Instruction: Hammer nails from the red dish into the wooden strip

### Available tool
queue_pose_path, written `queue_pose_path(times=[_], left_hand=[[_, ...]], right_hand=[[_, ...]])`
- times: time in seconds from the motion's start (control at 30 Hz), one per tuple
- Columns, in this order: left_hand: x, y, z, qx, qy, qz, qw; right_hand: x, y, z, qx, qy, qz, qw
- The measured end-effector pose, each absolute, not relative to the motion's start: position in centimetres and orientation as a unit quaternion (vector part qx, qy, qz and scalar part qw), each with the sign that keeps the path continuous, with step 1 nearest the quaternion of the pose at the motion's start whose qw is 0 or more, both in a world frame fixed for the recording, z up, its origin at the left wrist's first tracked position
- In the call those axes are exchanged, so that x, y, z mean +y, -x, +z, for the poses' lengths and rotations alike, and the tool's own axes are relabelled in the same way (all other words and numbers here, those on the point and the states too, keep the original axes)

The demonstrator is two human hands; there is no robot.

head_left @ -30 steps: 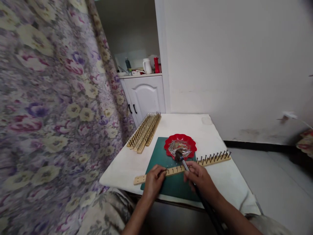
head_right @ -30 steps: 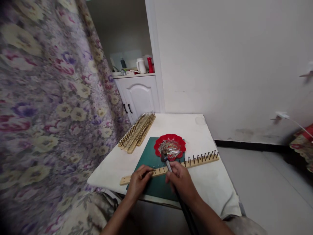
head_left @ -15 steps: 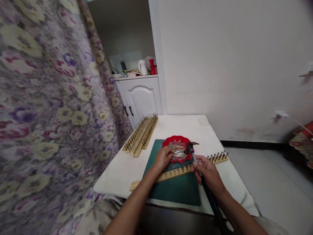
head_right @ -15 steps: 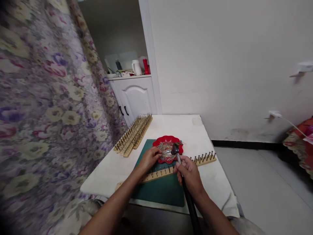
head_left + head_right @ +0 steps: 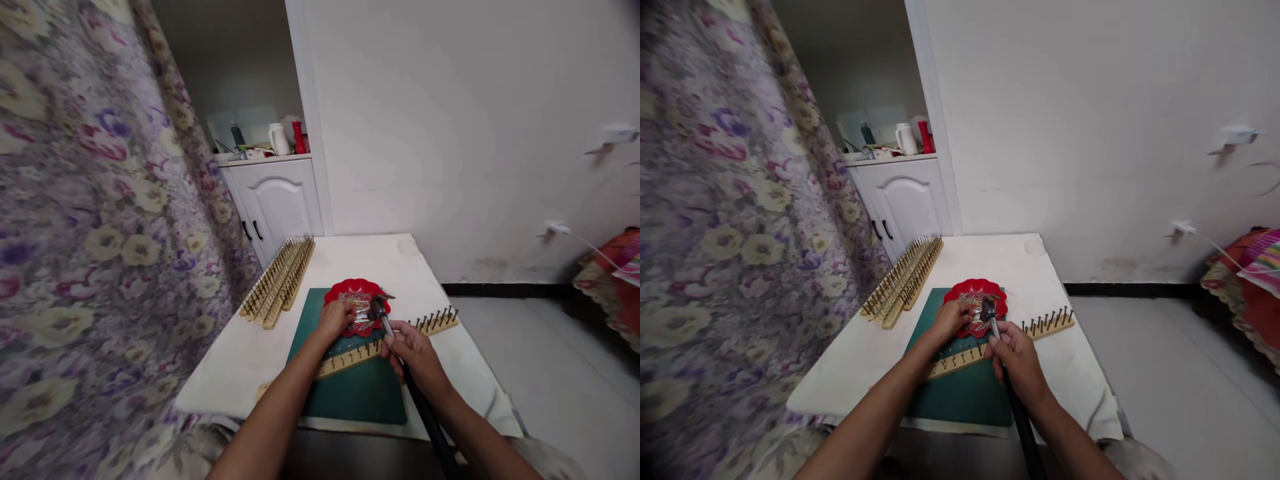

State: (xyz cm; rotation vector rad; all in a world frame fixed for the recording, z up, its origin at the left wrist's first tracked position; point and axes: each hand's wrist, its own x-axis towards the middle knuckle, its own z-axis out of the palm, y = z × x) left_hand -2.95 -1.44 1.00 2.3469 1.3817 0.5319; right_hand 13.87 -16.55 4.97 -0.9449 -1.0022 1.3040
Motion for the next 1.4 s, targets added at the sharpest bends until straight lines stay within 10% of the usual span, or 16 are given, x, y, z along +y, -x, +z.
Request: queue_pose_path(times=[0.6,1.03,1.4], left_hand=[[-2.2,4.0,2.6,0.477,-0.812,0.276,0.194],[-13.1,10.7,0.5,0.533,-0.551,0.489,0.416],[-15.1,10.4,-1.5,0.573,-0.622,0.446,0.293]], right_hand=[[-16.5,-13.9,5.0,-0.432,0.402,0.562,0.580],[-17.4,-12.9,3.8,-0.480,0.390,0.578,0.532],[-19.2,-10.7,3.8,-0.511,0.369,0.620,0.468]])
